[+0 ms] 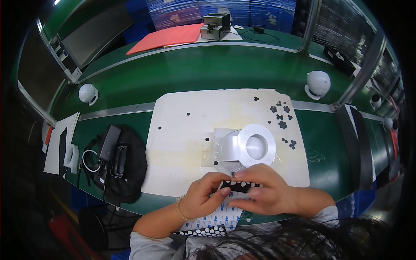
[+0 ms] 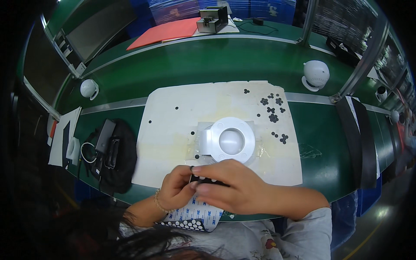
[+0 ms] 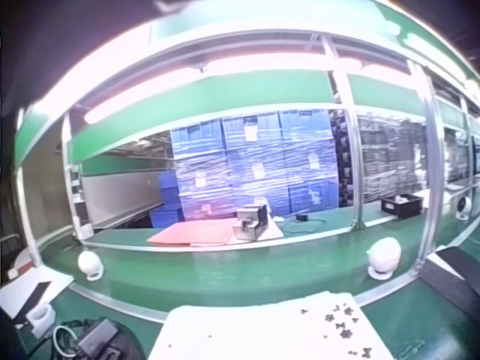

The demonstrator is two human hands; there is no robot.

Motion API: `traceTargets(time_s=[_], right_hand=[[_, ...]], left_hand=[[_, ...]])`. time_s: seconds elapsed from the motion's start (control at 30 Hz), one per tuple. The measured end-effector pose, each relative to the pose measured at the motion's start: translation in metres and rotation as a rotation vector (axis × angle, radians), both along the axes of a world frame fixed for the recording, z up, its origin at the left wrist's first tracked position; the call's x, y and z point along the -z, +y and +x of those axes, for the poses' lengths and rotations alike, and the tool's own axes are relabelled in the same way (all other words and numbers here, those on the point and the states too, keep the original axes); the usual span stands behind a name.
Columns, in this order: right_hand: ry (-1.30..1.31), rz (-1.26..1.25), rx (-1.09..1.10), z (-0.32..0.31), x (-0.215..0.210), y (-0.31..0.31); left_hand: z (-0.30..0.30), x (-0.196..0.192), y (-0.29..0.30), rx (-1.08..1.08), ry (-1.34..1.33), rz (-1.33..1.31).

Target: The person applies small black circular stickers to the bottom of white dome-shaped electronic devices. They peel the stickers from a sheet and place them into specific holes on the device base, then move the finished unit to the side. The person repeats this process for multiple units on a green assembly table.

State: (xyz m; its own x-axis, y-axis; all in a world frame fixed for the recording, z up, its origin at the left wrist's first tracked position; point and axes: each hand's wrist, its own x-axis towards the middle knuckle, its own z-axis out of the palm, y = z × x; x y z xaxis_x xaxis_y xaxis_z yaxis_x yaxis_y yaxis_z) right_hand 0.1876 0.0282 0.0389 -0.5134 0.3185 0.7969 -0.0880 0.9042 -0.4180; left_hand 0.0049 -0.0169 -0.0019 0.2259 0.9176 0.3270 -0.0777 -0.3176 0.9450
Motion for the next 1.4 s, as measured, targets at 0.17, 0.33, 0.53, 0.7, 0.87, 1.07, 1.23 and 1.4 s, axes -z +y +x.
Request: traceTargets(time_s=[0.17,0.33,0.53,0.7,0.87,1.07,1.23,1.4], right_hand=[[-0.124,0.002,-0.004,0.001,0.007,0.007],[-0.05,-0.15,0.009,-0.003,0.001,-0.001],[-0.264,-0.112,-0.073,0.004,-0.005,0.002],[-0.124,-0.222,-0.056,0.004,-0.004,-0.002],[-0.034,-0.139,-0.128,-0.005,-0.008,-0.001],[-0.455,-0.67,-0.36,0.0,-0.041,0.003],[0.067,-0.347,-0.105,0.021,-0.006,0.01],[0.255,-0.56,0.166,0.043,-0.009,0.051]], left_hand=[[-0.009,-0.004,0.004,0.007,0.32,0.216],[-0.004,-0.001,-0.003,-0.044,0.082,0.007],[-0.014,-0.009,-0.004,0.065,0.281,0.096],[-0.015,-0.01,0.002,0.02,0.37,0.225],[-0.009,-0.018,0.001,0.0,0.335,0.299],[-0.015,-0.011,0.005,0.109,0.342,0.259],[-0.013,-0.011,0.006,0.013,0.441,0.281],[-0.001,-0.014,0.014,-0.195,0.668,0.548]])
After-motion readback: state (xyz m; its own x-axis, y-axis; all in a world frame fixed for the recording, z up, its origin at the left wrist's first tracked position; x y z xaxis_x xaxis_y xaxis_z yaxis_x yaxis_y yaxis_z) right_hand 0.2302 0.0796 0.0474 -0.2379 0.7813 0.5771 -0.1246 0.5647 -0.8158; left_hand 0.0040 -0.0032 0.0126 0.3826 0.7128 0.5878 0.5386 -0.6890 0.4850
